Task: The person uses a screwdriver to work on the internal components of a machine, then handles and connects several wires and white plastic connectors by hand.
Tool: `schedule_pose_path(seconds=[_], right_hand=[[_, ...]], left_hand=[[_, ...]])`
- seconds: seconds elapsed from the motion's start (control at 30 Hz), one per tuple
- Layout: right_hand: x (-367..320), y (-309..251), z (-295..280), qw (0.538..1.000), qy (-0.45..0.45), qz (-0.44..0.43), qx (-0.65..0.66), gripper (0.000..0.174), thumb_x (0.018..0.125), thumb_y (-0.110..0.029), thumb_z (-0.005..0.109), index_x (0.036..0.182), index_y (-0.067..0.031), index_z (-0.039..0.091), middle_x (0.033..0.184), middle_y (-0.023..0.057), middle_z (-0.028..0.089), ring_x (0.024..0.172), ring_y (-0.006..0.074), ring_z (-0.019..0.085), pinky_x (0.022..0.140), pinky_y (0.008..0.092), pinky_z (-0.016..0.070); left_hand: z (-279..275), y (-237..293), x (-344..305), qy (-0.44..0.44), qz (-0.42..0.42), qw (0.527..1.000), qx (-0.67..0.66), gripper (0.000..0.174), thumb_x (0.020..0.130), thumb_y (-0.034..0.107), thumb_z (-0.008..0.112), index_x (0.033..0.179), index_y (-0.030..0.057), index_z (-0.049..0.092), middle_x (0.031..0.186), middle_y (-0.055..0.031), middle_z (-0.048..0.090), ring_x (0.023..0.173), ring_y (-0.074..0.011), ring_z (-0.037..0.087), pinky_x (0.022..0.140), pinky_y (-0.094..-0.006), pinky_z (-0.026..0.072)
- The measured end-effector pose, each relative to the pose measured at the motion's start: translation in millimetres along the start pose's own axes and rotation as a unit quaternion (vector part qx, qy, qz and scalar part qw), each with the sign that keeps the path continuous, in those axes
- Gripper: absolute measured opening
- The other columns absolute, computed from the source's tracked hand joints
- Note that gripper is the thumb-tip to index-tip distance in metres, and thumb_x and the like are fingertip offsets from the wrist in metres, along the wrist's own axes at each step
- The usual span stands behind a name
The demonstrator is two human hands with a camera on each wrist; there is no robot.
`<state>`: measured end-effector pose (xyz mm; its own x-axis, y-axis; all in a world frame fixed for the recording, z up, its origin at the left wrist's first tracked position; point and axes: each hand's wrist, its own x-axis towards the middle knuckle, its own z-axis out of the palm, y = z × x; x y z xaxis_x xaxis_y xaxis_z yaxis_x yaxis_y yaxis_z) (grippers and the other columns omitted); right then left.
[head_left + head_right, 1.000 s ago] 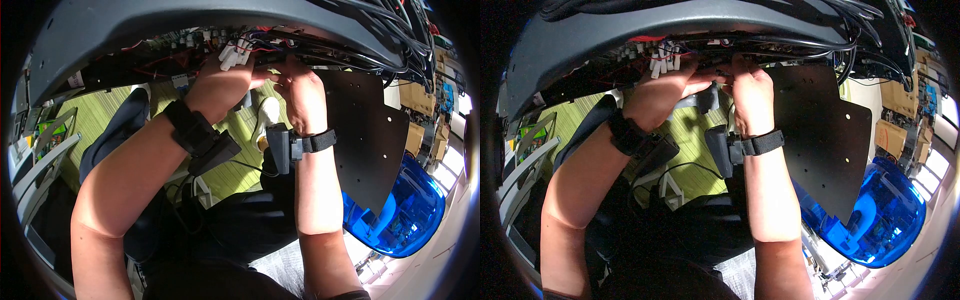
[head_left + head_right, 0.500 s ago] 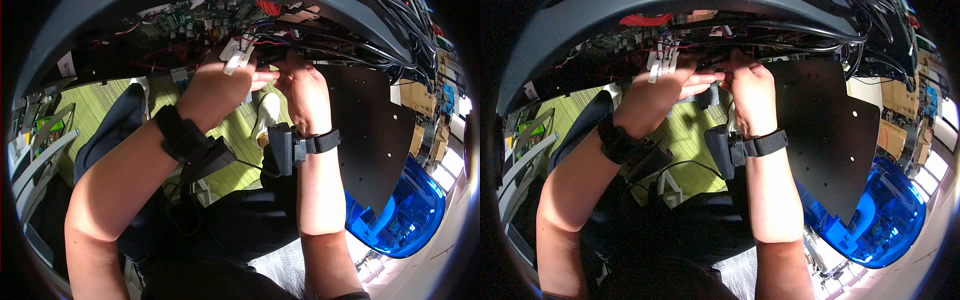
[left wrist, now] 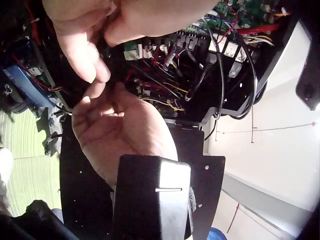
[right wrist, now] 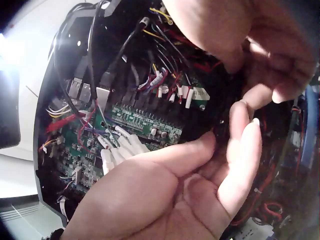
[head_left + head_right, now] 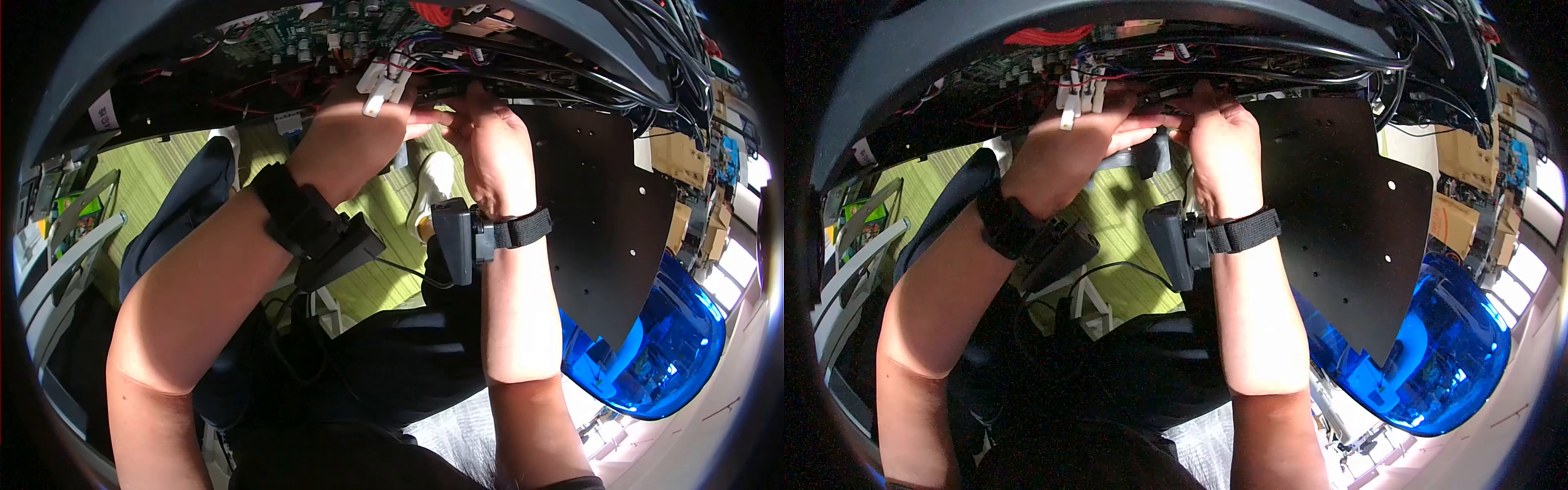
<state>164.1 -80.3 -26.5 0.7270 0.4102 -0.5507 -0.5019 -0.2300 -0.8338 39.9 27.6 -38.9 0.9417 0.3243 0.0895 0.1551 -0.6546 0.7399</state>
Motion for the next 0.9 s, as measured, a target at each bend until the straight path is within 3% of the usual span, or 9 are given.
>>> schedule_pose_path(seconds=[0.03, 0.17, 0.23, 0.27, 0.33, 0.47, 0.53, 0.73, 0.9], right_hand=[[0.5, 0.1, 0.0, 1.0, 0.0, 0.0, 0.0, 0.021, 0.095, -0.02, 0.048, 0.092, -0.0016, 0.059, 0.081, 0.0064, 0.065, 0.065, 0.0115, 0.06, 0.058, 0.0227, 0.047], [1.6, 0.5, -0.4, 1.0, -0.012, 0.003, 0.016, 0.021, 0.095, -0.019, 0.047, 0.093, -0.0013, 0.058, 0.081, 0.0071, 0.065, 0.067, 0.0127, 0.063, 0.057, 0.0222, 0.0463], [2.2, 1.3, -1.0, 1.0, -0.016, 0.003, 0.021, 0.021, 0.096, -0.019, 0.046, 0.094, -0.0015, 0.058, 0.081, 0.0072, 0.065, 0.067, 0.013, 0.063, 0.056, 0.0218, 0.0459], [3.0, 2.1, -1.8, 1.0, -0.022, 0.0, 0.022, 0.021, 0.096, -0.019, 0.046, 0.094, -0.0016, 0.058, 0.082, 0.0073, 0.066, 0.067, 0.0131, 0.064, 0.056, 0.0216, 0.0457], [3.8, 2.9, -2.5, 0.999, -0.028, -0.004, 0.023, 0.021, 0.096, -0.019, 0.046, 0.094, -0.0018, 0.058, 0.082, 0.0074, 0.066, 0.067, 0.0132, 0.064, 0.056, 0.0213, 0.0454], [3.2, 2.2, -1.8, 0.999, -0.031, -0.007, 0.029, 0.022, 0.096, -0.019, 0.046, 0.093, -0.0016, 0.059, 0.081, 0.0074, 0.066, 0.065, 0.0118, 0.062, 0.056, 0.0217, 0.0449], [3.1, 2.0, -2.0, 0.999, -0.028, -0.009, 0.028, 0.022, 0.096, -0.019, 0.046, 0.092, -0.0014, 0.059, 0.081, 0.0072, 0.065, 0.065, 0.0114, 0.06, 0.056, 0.0219, 0.0445], [4.9, 2.2, -0.8, 0.998, -0.051, -0.028, 0.022, 0.022, 0.096, -0.019, 0.046, 0.093, -0.0005, 0.058, 0.082, 0.007, 0.064, 0.065, 0.0111, 0.057, 0.055, 0.0226, 0.0432], [0.6, -2.4, 2.4, 0.998, -0.034, -0.03, 0.035, 0.024, 0.096, -0.018, 0.045, 0.093, 0.0014, 0.058, 0.084, 0.0083, 0.064, 0.066, 0.0124, 0.06, 0.056, 0.0228, 0.0437]], left_hand=[[-2.5, 1.9, 0.4, -0.015, 0.003, 0.998, 0.064, 0.022, 0.087, 0.025, 0.057, 0.081, 0.0037, 0.061, 0.079, -0.0139, 0.063, 0.073, -0.0257, 0.064, 0.059, -0.0346, 0.0496], [7.6, -3.6, 2.5, 0.055, 0.03, 0.997, 0.035, 0.027, 0.085, 0.029, 0.059, 0.079, 0.003, 0.06, 0.069, -0.0145, 0.058, 0.066, -0.0292, 0.061, 0.057, -0.0365, 0.0486], [-6.2, 3.8, 4.1, -0.049, -0.021, 0.994, 0.093, 0.03, 0.088, 0.02, 0.051, 0.112, 0.0022, 0.053, 0.099, -0.017, 0.062, 0.089, -0.0289, 0.063, 0.072, -0.0341, 0.0524], [-3.1, 2.2, 3.2, -0.049, -0.021, 0.994, 0.092, 0.03, 0.088, 0.02, 0.051, 0.112, 0.0022, 0.053, 0.099, -0.017, 0.062, 0.089, -0.0289, 0.063, 0.072, -0.0341, 0.0524], [7.3, -3.9, 0.5, 0.033, 0.01, 0.997, 0.066, 0.028, 0.085, 0.029, 0.059, 0.074, 0.0031, 0.057, 0.067, -0.0134, 0.056, 0.065, -0.029, 0.06, 0.056, -0.0368, 0.0478], [12.9, -9.4, 1.1, 0.038, 0.001, 0.997, 0.065, 0.026, 0.085, 0.028, 0.059, 0.073, 0.0046, 0.056, 0.067, -0.0132, 0.056, 0.065, -0.0292, 0.06, 0.057, -0.0374, 0.0478], [15.7, -12.1, 2.7, 0.077, 0.045, 0.989, 0.118, 0.023, 0.084, 0.027, 0.06, 0.083, 0.0045, 0.059, 0.073, -0.0129, 0.058, 0.069, -0.0291, 0.06, 0.061, -0.0381, 0.0484], [23.9, -18.1, 5.5, 0.115, 0.046, 0.99, 0.071, 0.03, 0.084, 0.024, 0.058, 0.106, 0.0039, 0.059, 0.089, -0.0131, 0.062, 0.082, -0.029, 0.061, 0.068, -0.0379, 0.0496], [25.6, -17.8, 7.2, 0.112, 0.025, 0.991, 0.067, 0.028, 0.084, 0.023, 0.058, 0.105, 0.0046, 0.059, 0.09, -0.0133, 0.062, 0.083, -0.0296, 0.061, 0.069, -0.0382, 0.0499]])
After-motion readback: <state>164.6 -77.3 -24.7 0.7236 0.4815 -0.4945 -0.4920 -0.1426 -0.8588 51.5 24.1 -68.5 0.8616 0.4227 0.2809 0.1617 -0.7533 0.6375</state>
